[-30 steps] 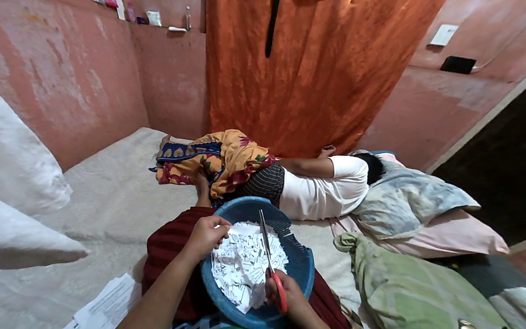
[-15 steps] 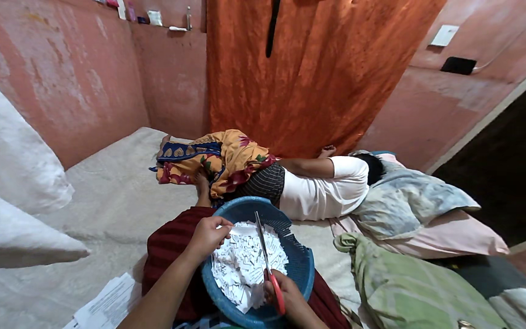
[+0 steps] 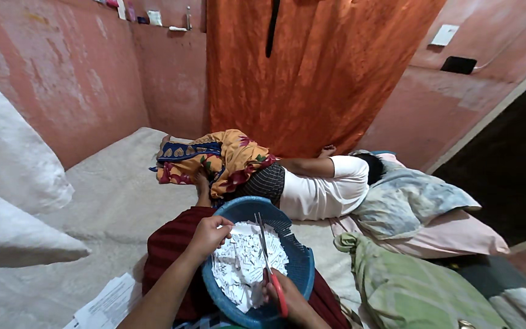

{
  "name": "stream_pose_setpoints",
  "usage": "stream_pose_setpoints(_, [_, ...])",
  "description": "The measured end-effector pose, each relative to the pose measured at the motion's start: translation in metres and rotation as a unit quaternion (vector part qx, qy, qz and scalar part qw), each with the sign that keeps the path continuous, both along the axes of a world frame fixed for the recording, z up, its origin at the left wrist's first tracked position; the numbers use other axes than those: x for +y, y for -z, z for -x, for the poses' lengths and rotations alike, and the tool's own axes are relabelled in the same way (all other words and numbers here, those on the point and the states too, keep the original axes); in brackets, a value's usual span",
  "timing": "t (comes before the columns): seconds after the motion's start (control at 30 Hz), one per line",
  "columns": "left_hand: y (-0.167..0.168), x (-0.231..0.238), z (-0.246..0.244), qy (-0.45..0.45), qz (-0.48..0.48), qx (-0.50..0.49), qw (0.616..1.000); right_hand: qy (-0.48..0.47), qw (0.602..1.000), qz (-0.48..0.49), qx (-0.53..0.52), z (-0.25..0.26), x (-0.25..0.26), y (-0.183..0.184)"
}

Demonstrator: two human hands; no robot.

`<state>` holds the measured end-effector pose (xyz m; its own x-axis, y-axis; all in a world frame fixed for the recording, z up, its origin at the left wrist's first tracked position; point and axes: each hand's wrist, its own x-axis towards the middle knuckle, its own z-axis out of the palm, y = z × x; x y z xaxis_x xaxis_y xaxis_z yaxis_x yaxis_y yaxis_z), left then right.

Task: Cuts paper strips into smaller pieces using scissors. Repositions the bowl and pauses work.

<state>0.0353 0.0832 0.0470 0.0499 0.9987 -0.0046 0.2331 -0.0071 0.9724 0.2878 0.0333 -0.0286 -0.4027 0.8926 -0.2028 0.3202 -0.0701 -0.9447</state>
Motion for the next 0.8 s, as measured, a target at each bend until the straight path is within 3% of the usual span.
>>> stream_pose_setpoints(0.17, [-0.0012,-0.0008,-0.0026,0.031,-0.002,0.072,0.997,0.014,1.000,-0.012,0.006,0.0016,-0.0009,-0.0003])
stream_pose_setpoints(0.33, [-0.0007,-0.0007,-0.0033,0.011,-0.010,0.043,0.999,0.036,0.999,-0.020,0.011,0.0020,-0.0024,-0.0015])
stream_pose_setpoints(0.53, [-0.0006,-0.0020,-0.0063,0.008,-0.008,0.042,0.999,-0.002,1.000,-0.006,-0.018,0.0012,0.0010,-0.0006])
stream_pose_setpoints(0.8, [0.0005,-0.0026,-0.0064,0.002,-0.015,0.040,0.999,0.041,0.999,-0.026,0.018,0.0018,-0.0025,0.0013])
